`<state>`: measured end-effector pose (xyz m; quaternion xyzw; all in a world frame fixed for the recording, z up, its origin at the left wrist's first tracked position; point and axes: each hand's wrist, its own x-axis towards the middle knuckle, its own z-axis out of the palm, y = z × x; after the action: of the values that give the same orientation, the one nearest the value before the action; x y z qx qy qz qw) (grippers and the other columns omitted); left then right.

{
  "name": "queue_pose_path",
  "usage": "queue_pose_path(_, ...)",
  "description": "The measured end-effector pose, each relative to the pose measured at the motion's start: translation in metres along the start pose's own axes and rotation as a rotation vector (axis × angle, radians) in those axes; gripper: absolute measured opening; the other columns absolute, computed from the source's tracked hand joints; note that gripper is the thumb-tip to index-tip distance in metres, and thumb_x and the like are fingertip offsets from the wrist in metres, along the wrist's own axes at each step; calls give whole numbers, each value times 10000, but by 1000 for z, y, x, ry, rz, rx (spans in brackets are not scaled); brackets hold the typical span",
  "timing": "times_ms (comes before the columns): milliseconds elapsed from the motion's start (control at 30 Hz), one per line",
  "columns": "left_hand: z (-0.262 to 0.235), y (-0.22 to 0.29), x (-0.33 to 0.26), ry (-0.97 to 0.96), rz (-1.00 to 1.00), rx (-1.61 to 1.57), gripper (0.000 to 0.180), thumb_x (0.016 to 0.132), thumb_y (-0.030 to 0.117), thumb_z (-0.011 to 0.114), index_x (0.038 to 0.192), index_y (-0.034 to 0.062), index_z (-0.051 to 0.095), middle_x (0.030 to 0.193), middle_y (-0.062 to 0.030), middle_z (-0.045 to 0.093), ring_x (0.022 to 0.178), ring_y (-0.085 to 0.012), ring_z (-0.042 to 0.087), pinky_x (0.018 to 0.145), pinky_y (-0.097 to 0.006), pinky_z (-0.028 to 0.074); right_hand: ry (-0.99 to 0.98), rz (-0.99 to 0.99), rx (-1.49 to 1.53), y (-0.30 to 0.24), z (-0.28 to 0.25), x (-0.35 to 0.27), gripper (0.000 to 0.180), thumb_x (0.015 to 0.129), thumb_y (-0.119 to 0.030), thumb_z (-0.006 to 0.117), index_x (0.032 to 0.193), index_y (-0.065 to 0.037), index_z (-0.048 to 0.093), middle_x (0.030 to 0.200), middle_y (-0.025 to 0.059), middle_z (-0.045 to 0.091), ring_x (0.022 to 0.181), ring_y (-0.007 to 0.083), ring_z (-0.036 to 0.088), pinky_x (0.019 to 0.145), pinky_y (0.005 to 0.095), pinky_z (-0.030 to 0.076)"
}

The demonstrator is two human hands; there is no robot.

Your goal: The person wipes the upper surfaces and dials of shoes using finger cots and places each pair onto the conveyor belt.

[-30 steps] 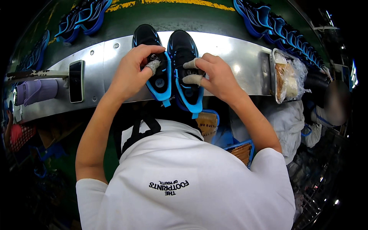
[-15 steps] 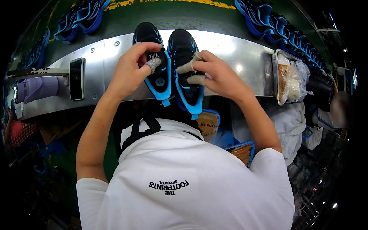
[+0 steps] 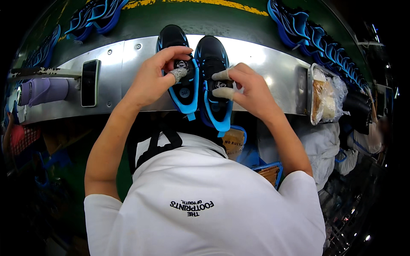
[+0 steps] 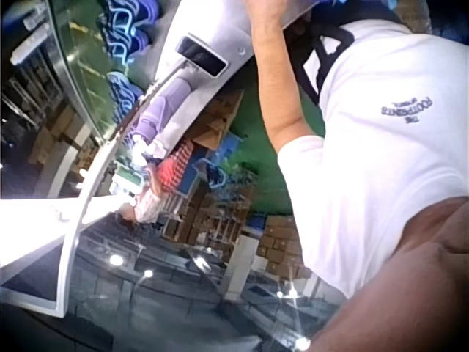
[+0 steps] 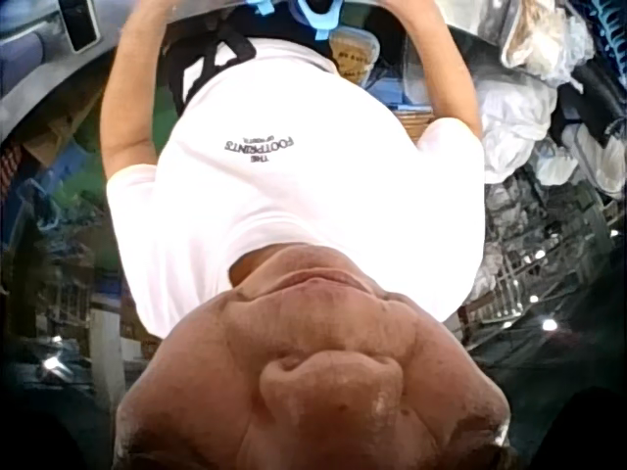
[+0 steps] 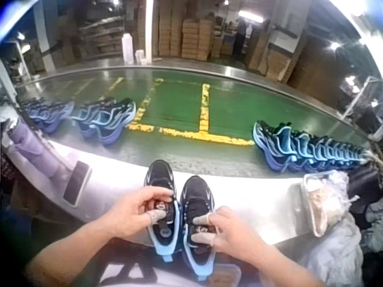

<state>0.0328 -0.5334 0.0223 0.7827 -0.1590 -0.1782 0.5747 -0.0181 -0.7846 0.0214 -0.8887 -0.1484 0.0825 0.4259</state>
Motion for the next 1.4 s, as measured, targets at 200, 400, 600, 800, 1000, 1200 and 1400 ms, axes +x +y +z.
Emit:
queue_pose_path(200,4,-3,0,154,15,373,526,761,-37,620,1272,79,574,1083,-7,599,823,-87,430,791,-224,400,21,-69,60,-11,-3,9,369,791,-177,741,1153,-141,680,923,75,589,731,183,539,710,306,479)
queue_pose_path(400,6,4,-3,130,92,389,477,758,25,678,1223,75,587,951,-19,562,822,-112,448,772,-234,411,31,-78,45,-7,-10,20,295,836,-126,695,1131,-118,686,948,83,613,741,175,553,722,308,485)
queue_pose_path(600,-12,-11,0,-13,39,84,513,745,22,664,1249,68,577,1003,-22,602,861,-114,462,803,-241,410,11,-119,73,-6,-11,25,261,848,-112,677,1109,-99,687,894,83,600,743,181,552,715,306,475)
queue_pose_path(800,-13,-11,-5,-49,113,120,519,722,-17,627,1233,60,581,1087,-30,611,917,-128,506,862,-264,419,6,-147,146,-13,-2,48,230,849,-82,662,1075,-81,700,825,79,572,718,187,547,675,309,452)
queue_pose_path(1000,17,-21,-2,317,175,346,457,767,46,723,1207,50,599,994,-35,572,936,-161,553,864,-290,446,-23,-67,153,-11,-3,54,206,859,-87,657,1057,-72,710,831,82,599,738,181,565,695,298,464)
queue_pose_path(1200,-21,-14,13,-186,183,135,365,834,111,686,1194,69,641,1029,-20,617,972,-148,557,898,-259,411,-63,-50,223,-5,-5,73,194,886,-118,650,1057,-50,707,904,84,649,823,147,608,751,272,480)
queue_pose_path(1400,6,2,-54,267,-135,-88,233,945,121,570,1142,4,614,1087,-99,642,857,-168,605,742,-239,465,-152,-161,182,-15,-8,90,238,877,-114,655,1109,-95,704,909,63,640,815,157,566,782,277,470)
